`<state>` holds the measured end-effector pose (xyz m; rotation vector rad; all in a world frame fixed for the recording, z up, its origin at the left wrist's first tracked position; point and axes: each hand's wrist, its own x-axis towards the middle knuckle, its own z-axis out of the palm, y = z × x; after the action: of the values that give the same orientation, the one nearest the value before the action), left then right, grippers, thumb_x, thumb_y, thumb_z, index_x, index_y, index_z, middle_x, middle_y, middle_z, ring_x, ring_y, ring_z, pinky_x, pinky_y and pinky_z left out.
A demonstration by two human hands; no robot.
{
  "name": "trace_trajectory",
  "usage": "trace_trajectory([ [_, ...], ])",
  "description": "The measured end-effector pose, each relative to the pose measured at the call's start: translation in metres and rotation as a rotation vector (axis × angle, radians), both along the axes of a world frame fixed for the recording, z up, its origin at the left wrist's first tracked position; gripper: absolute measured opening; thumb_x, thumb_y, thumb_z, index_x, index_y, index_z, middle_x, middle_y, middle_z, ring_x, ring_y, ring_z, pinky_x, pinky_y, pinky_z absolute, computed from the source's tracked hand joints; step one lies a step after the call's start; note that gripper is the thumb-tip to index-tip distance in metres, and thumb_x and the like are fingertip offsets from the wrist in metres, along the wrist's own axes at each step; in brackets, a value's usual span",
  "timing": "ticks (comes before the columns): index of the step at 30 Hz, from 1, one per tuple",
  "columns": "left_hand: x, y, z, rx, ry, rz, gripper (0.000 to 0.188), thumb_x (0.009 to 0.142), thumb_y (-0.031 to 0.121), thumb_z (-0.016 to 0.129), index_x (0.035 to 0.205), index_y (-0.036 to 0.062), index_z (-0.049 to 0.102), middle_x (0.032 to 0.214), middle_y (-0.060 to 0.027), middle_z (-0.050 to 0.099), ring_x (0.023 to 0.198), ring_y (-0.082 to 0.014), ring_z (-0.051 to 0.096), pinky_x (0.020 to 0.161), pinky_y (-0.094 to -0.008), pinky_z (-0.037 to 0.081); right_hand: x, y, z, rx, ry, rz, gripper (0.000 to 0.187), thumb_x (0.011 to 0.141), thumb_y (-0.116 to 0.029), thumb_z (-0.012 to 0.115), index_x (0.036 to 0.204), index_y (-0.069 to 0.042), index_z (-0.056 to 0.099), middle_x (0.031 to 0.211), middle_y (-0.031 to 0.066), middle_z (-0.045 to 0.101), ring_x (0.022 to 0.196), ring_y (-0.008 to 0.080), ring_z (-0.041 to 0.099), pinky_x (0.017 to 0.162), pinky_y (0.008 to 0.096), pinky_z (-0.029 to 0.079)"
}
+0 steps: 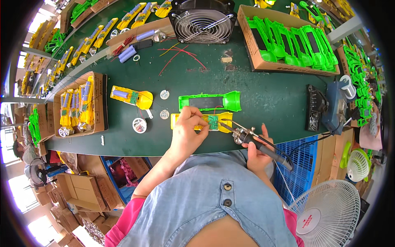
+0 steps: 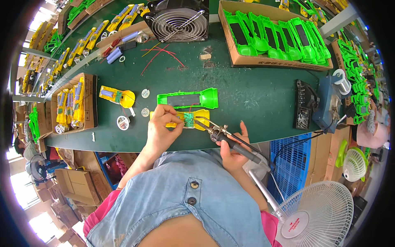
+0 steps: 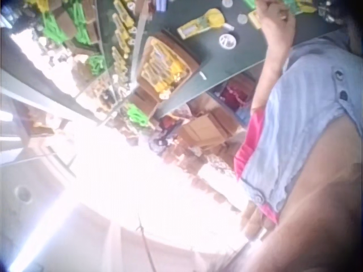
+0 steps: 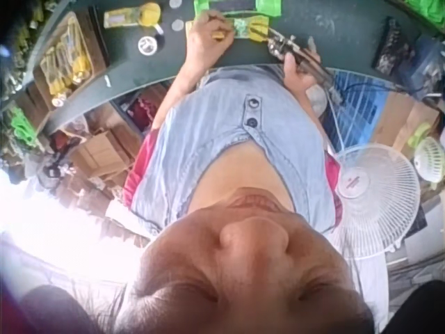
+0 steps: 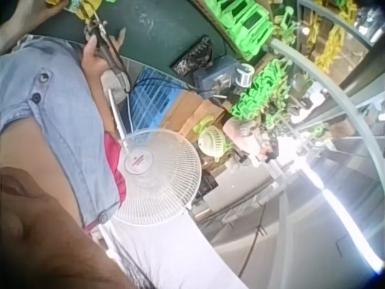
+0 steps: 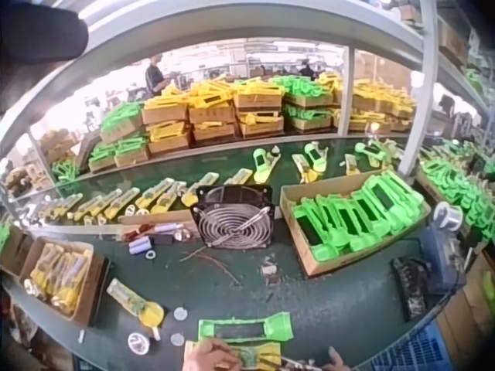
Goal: The person solders wires and circuit components inside flashlight casings using a soldering iron, assembles the flashlight bodies by hand, and places the assembled flashlights onto the conveyor belt.
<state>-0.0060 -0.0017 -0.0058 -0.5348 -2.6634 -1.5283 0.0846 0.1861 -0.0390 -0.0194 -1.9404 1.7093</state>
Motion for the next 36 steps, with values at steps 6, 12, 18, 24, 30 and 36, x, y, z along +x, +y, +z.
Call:
trace_trajectory([
  [6, 0.004, 0.001, -0.003, -0.045, 0.031, -0.006, 0.011, 0.060, -0.005, 0.064, 0.067, -0.0010, 0.056, 0.086, -0.0105, 0.050, 0.077, -0.0241, 0.054, 0.064, -0.0320, 0.046, 0.002, -0.005, -0.001, -0.097, -0.061, 0.025, 0.026, 0.076, -0.002, 0.060, 0.098, -0.004, 0.046, 0.070, 0.0035, 0.058, 0.062, 0.0117, 0.062, 0.105, 0.0496, 0.018],
  [12, 0.003, 0.001, -0.003, -0.060, 0.049, 0.003, 0.012, 0.059, -0.006, 0.063, 0.067, -0.0009, 0.055, 0.085, -0.0107, 0.049, 0.077, -0.0249, 0.053, 0.064, -0.0329, 0.045, 0.000, -0.007, -0.003, -0.090, -0.077, 0.031, 0.025, 0.075, 0.000, 0.061, 0.096, -0.003, 0.048, 0.072, 0.0037, 0.057, 0.061, 0.0128, 0.062, 0.104, 0.0506, 0.019],
  [18, 0.002, 0.003, -0.004, -0.062, 0.065, 0.011, 0.013, 0.059, -0.006, 0.063, 0.067, -0.0011, 0.054, 0.085, -0.0111, 0.049, 0.077, -0.0255, 0.053, 0.064, -0.0334, 0.045, -0.001, -0.010, -0.009, -0.168, -0.076, 0.011, 0.025, 0.074, 0.001, 0.061, 0.096, -0.003, 0.048, 0.074, 0.0040, 0.057, 0.061, 0.0135, 0.062, 0.104, 0.0496, 0.019],
  [24, 0.002, 0.004, -0.004, -0.076, 0.084, -0.005, 0.014, 0.058, -0.006, 0.062, 0.066, -0.0010, 0.053, 0.084, -0.0118, 0.048, 0.077, -0.0271, 0.051, 0.066, -0.0346, 0.044, 0.003, -0.010, -0.005, -0.246, -0.105, -0.029, 0.026, 0.076, 0.001, 0.060, 0.098, -0.001, 0.047, 0.083, 0.0085, 0.059, 0.063, 0.0135, 0.063, 0.105, 0.0496, 0.019],
  [30, -0.001, 0.003, -0.002, -0.121, 0.071, -0.039, 0.015, 0.058, -0.007, 0.062, 0.067, -0.0015, 0.051, 0.086, -0.0133, 0.046, 0.079, -0.0292, 0.050, 0.067, -0.0358, 0.043, -0.002, -0.004, 0.005, -0.201, -0.015, -0.033, 0.025, 0.076, 0.001, 0.059, 0.098, 0.001, 0.048, 0.081, 0.0064, 0.058, 0.064, 0.0144, 0.063, 0.107, 0.0483, 0.015],
  [36, -0.002, 0.003, -0.002, -0.125, 0.049, -0.056, 0.015, 0.058, -0.007, 0.062, 0.068, -0.0016, 0.051, 0.087, -0.0142, 0.046, 0.080, -0.0305, 0.050, 0.068, -0.0362, 0.043, 0.000, -0.002, 0.003, -0.098, 0.005, -0.028, 0.022, 0.075, 0.000, 0.060, 0.095, 0.000, 0.050, 0.076, 0.0034, 0.056, 0.064, 0.0146, 0.064, 0.106, 0.0496, 0.015],
])
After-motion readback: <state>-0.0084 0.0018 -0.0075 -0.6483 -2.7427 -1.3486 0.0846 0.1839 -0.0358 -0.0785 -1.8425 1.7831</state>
